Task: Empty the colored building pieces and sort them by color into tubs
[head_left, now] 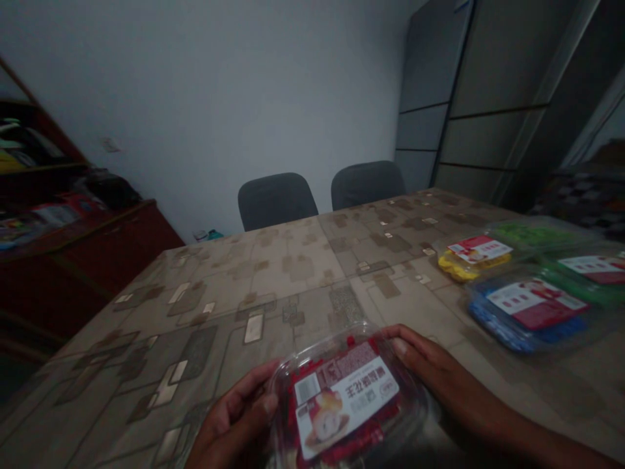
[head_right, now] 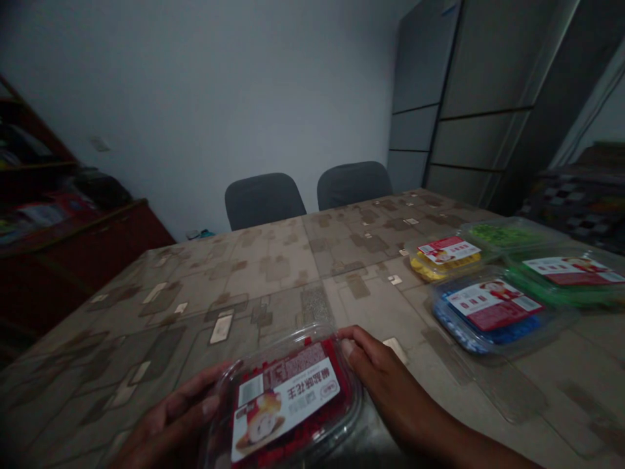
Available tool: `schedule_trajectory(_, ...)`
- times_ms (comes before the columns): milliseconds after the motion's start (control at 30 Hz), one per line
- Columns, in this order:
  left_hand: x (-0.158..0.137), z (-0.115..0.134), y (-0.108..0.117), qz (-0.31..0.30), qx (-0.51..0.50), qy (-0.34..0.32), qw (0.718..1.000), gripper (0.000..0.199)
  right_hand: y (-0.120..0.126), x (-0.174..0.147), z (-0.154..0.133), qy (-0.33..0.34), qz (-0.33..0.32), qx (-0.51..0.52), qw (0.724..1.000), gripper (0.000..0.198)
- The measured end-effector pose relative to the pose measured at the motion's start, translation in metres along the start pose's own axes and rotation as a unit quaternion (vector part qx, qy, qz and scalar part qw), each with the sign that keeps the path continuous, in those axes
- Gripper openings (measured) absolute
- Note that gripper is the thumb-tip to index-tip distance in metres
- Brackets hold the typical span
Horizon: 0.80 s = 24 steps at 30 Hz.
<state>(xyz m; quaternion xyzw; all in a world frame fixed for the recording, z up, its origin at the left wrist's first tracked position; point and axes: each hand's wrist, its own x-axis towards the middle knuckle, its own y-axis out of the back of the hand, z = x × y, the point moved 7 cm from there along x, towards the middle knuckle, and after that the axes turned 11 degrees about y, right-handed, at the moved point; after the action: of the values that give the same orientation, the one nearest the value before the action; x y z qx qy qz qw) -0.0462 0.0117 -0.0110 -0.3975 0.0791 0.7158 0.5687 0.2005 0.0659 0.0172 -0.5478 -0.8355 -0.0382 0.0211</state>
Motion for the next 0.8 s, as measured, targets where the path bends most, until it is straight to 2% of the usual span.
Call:
schedule_trajectory(100,0.001,0.000,0.000,-0.007,0.003,-0.003,1.000,0.056,0.000,-0.004,0.003,-0.012,-0.018,-0.045,0.999,0.045)
schedule_trajectory(200,-0.001,0.000,0.002,0.008,0.008,-0.011,1.000,0.056,-0.003,-0.007,0.008,-0.005,-0.033,-0.048,0.998,0.047)
schedule_trajectory(400,-0.004,-0.003,-0.002,-0.010,-0.006,-0.008,1.000,0.057,-0.003,-0.010,0.010,0.044,0.004,-0.033,0.999,0.048)
schedule_trajectory(533,-0.004,-0.003,-0.005,-0.023,-0.021,-0.014,0.999,0.057,-0.004,-0.010,0.011,0.046,-0.010,-0.038,0.998,0.051)
schedule_trajectory(800,0.003,-0.004,0.002,-0.030,-0.015,-0.027,0.999,0.062,0.001,-0.009,0.013,0.026,0.014,-0.046,0.999,0.051)
